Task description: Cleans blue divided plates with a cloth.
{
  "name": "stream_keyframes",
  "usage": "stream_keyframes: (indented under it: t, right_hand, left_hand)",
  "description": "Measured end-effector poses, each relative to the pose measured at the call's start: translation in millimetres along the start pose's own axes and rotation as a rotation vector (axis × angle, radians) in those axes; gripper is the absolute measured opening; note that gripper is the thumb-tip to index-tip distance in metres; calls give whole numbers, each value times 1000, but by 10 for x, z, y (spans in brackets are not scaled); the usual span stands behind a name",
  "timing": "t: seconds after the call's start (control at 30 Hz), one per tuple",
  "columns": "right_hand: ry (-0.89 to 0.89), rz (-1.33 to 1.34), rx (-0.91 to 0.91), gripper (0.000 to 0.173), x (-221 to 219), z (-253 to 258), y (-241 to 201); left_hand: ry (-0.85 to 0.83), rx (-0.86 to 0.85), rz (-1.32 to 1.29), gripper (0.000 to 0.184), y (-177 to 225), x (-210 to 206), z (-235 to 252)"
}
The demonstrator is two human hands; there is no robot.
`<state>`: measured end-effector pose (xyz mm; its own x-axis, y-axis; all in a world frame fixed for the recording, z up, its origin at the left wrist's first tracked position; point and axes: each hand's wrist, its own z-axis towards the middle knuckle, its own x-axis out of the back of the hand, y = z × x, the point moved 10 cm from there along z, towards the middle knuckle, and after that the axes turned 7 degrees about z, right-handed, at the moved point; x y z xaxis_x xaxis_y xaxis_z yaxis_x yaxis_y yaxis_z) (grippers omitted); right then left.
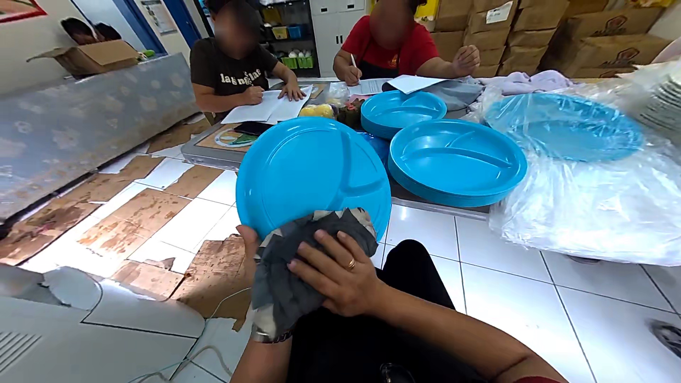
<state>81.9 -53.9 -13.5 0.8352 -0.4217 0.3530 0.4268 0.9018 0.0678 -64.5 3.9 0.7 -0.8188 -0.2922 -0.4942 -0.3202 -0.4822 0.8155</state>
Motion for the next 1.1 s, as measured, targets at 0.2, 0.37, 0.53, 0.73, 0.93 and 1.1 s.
stream_keyframes:
  t: [0.2, 0.37, 0.53, 0.73, 0.93, 1.1]
  right_hand:
    - [241, 192, -380, 55, 367, -175, 995]
    - [485, 491, -758, 32, 832, 3, 1512]
    - [443, 846, -1094, 26, 454, -288, 1693]
    - [-47, 782, -1567, 43, -406, -1632, 1868]
    - [-129, 775, -1985, 46, -767, -2964, 1973]
    - [14, 826, -2095, 45, -758, -3308, 2056]
  left_hand:
    - [-282, 102, -521, 57, -106, -132, -59]
    - [-428, 49, -415, 41, 34, 19, -120]
    - [-408, -243, 81, 32, 559, 267, 1]
    - [-134, -644, 393, 21, 1185, -127, -82]
    - [-734, -1185, 782, 21, 253, -1681, -462]
    - [-987, -1230, 876, 26, -797, -2357, -365]
